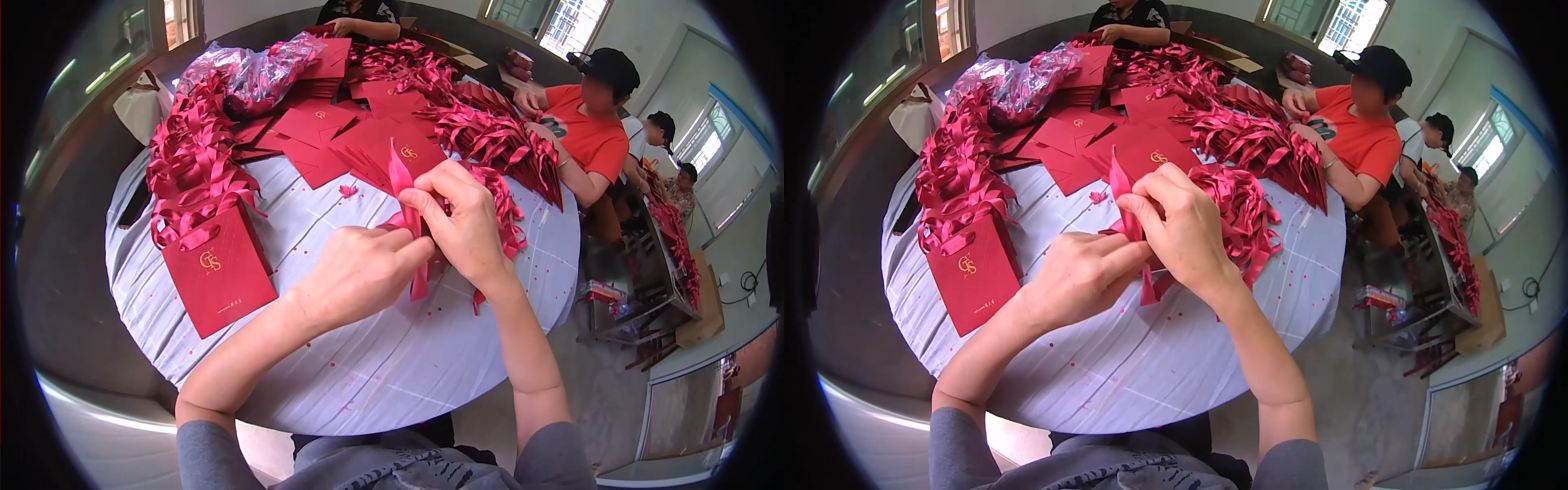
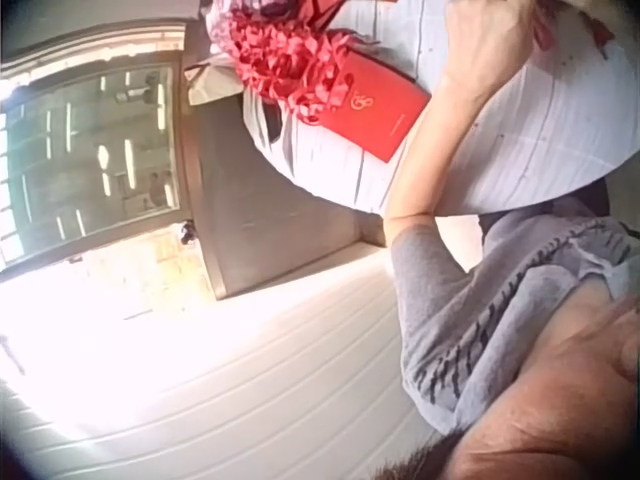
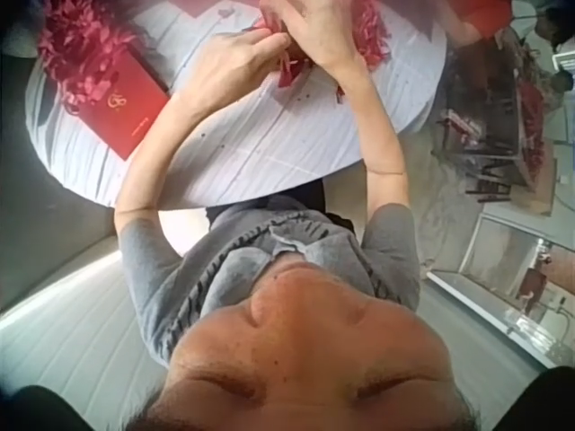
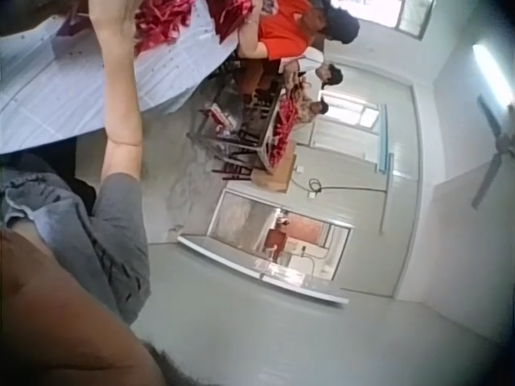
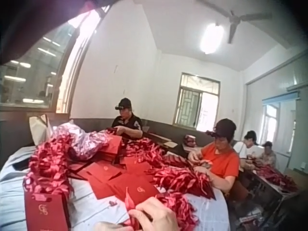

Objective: The person attaches ribbon handles to paper gift bags by hand, threading ribbons through the holes of each bag and placing the assembled bags on the table.

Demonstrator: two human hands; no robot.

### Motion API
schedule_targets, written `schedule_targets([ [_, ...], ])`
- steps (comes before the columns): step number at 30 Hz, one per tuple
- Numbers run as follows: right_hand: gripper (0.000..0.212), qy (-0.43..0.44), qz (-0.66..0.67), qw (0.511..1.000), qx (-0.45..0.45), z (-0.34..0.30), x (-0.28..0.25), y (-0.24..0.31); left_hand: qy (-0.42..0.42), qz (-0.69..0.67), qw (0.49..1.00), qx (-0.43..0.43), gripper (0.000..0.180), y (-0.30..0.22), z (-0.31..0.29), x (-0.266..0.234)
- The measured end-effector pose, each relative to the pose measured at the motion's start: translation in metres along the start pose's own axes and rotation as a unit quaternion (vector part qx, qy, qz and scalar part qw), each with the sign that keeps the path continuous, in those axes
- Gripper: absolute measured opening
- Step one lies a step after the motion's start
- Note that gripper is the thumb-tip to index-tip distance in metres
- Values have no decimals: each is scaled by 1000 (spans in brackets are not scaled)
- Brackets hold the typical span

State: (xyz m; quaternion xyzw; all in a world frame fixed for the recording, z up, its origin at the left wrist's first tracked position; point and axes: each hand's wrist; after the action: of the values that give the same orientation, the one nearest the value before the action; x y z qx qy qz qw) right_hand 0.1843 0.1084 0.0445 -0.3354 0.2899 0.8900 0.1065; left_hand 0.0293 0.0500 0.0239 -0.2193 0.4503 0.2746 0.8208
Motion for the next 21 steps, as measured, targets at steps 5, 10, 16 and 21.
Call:
schedule_targets([
  [5, 18, -145, -98, 984, -31, -6, -2, 2, -62, -71, 989, -118, 14, 16, -2, -8],
  [10, 24, 81, -20, 995, 63, -24, 14, -2, -53, -140, 964, -219, 15, 32, 1, -15],
  [16, 15, 203, 312, 899, 230, -25, -2, -22, -39, -152, 957, -244, 18, 62, -6, -20],
  [21, 10, 243, 332, 882, 231, -30, -36, -48, -33, -54, 974, -216, 17, 65, -6, -25],
])
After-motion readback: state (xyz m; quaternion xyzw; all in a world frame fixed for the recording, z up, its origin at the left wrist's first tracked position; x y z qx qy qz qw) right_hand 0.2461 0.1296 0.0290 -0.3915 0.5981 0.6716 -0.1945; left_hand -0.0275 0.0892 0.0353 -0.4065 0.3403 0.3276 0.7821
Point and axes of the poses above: each hand's wrist, its own z-axis towards the middle knuckle, its own x-axis out of the palm, y = z × x, and after that the axes turned 11 degrees about y, right-handed
